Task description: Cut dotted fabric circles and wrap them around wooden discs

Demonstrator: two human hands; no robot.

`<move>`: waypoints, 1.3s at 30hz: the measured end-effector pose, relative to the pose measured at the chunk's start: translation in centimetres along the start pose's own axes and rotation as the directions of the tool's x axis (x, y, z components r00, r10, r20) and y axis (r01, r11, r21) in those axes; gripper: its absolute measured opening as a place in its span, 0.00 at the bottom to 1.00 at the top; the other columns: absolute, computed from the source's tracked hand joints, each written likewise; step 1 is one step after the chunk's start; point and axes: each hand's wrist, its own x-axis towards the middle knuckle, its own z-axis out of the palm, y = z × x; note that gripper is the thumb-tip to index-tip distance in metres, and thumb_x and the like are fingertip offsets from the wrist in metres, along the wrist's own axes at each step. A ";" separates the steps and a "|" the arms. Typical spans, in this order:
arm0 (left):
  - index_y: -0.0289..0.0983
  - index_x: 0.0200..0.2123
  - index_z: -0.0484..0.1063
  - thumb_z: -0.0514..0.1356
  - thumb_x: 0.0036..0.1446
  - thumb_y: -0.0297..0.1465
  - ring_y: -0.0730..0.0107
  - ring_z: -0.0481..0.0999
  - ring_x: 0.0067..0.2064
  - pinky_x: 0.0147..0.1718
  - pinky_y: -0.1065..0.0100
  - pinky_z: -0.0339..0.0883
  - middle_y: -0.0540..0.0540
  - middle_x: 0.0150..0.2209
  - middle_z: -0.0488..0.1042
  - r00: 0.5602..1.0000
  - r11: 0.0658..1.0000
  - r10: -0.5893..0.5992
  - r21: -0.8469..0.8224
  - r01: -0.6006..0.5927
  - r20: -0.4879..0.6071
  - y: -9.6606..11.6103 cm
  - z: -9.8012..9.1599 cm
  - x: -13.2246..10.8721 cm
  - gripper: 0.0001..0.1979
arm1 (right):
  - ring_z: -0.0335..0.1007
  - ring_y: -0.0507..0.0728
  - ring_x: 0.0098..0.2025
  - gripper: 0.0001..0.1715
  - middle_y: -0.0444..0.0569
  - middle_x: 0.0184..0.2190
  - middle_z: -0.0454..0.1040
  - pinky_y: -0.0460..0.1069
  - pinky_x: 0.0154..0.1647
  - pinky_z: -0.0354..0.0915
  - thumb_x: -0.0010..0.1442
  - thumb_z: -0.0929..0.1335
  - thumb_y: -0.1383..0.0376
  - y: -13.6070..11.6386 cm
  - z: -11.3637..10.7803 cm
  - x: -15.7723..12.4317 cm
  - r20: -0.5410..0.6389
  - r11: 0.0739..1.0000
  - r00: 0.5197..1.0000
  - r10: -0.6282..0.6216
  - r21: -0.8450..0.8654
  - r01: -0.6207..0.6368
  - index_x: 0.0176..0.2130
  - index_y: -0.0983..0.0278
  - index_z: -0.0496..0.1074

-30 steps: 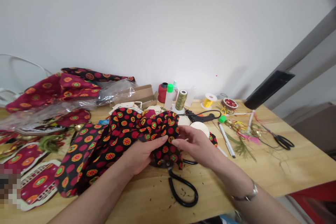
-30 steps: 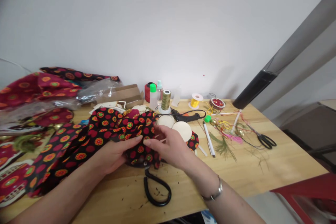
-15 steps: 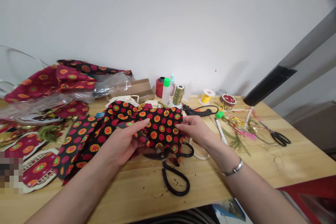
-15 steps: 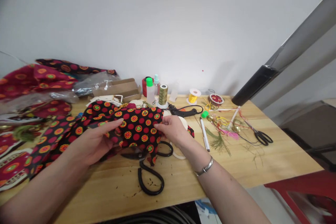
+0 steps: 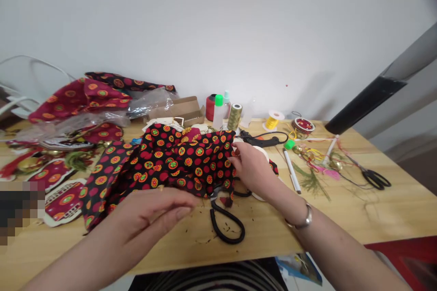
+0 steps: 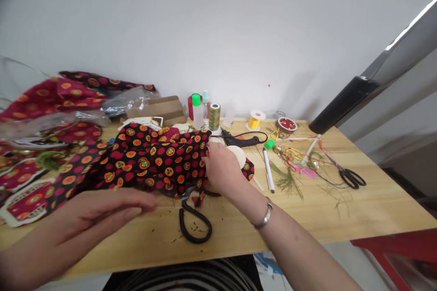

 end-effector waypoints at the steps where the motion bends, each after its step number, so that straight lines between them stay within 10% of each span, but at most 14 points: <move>1: 0.46 0.34 0.82 0.67 0.45 0.25 0.60 0.79 0.41 0.42 0.72 0.70 0.48 0.39 0.82 0.987 0.971 0.120 0.194 -0.139 0.109 0.2 0.5 0.5 0.12 | 0.68 0.61 0.41 0.11 0.55 0.38 0.73 0.53 0.41 0.60 0.59 0.65 0.71 -0.1 -0.4 -0.9 -0.002 1.000 1.000 -0.008 -0.028 0.008 0.43 0.66 0.70; 4: 0.49 0.45 0.78 0.60 0.53 0.23 0.62 0.75 0.51 0.53 0.70 0.63 0.50 0.50 0.77 0.880 0.797 0.317 0.403 -0.449 0.354 -0.2 1.8 2.7 0.19 | 0.70 0.60 0.38 0.11 0.54 0.37 0.74 0.53 0.40 0.62 0.61 0.62 0.71 0.1 -0.9 -3.8 0.037 0.986 0.998 -0.059 -0.155 0.064 0.44 0.65 0.69; 9: 0.45 0.45 0.78 0.57 0.51 0.19 0.59 0.74 0.53 0.56 0.65 0.59 0.45 0.52 0.76 0.818 0.738 0.364 0.397 -0.545 0.446 -1.7 3.1 7.2 0.21 | 0.67 0.62 0.46 0.09 0.54 0.42 0.72 0.55 0.47 0.65 0.57 0.65 0.72 0.6 -0.3 -8.0 0.243 0.954 0.942 -0.230 -0.137 0.268 0.41 0.65 0.69; 20: 0.41 0.41 0.78 0.62 0.48 0.22 0.55 0.68 0.59 0.61 0.58 0.51 0.42 0.53 0.74 0.887 0.753 0.254 0.497 -0.432 0.385 -3.5 2.4 11.0 0.17 | 0.61 0.64 0.54 0.31 0.57 0.50 0.67 0.61 0.54 0.62 0.49 0.64 0.75 0.6 -0.8 -9.6 0.337 0.916 0.892 -0.301 -0.156 0.369 0.53 0.66 0.62; 26: 0.35 0.56 0.68 0.56 0.58 0.32 0.56 0.64 0.62 0.60 0.55 0.56 0.37 0.61 0.65 0.834 0.339 0.177 0.764 -0.550 0.522 -3.6 1.9 10.5 0.23 | 0.60 0.65 0.56 0.38 0.58 0.53 0.66 0.61 0.57 0.60 0.45 0.63 0.76 2.6 -3.4 -12.7 0.318 0.906 0.898 -0.305 -0.193 0.376 0.56 0.66 0.59; 32: 0.39 0.57 0.67 0.56 0.59 0.34 0.54 0.62 0.62 0.58 0.53 0.60 0.40 0.62 0.64 0.762 0.235 0.293 0.729 -0.643 0.578 -5.9 2.2 8.9 0.23 | 0.67 0.61 0.52 0.29 0.55 0.50 0.69 0.56 0.52 0.65 0.51 0.64 0.69 6.3 -6.1 -13.5 0.007 0.976 0.996 -0.090 -0.197 0.090 0.54 0.62 0.59; 39: 0.36 0.46 0.73 0.54 0.61 0.26 0.64 0.73 0.48 0.50 0.62 0.66 0.43 0.43 0.78 0.593 0.096 0.657 0.729 -0.678 0.465 -5.2 0.5 5.4 0.12 | 0.73 0.69 0.41 0.30 0.62 0.41 0.75 0.61 0.40 0.69 0.54 0.62 0.50 14.2 -7.6 -12.0 -0.288 0.818 0.906 0.310 -0.404 -0.408 0.46 0.69 0.71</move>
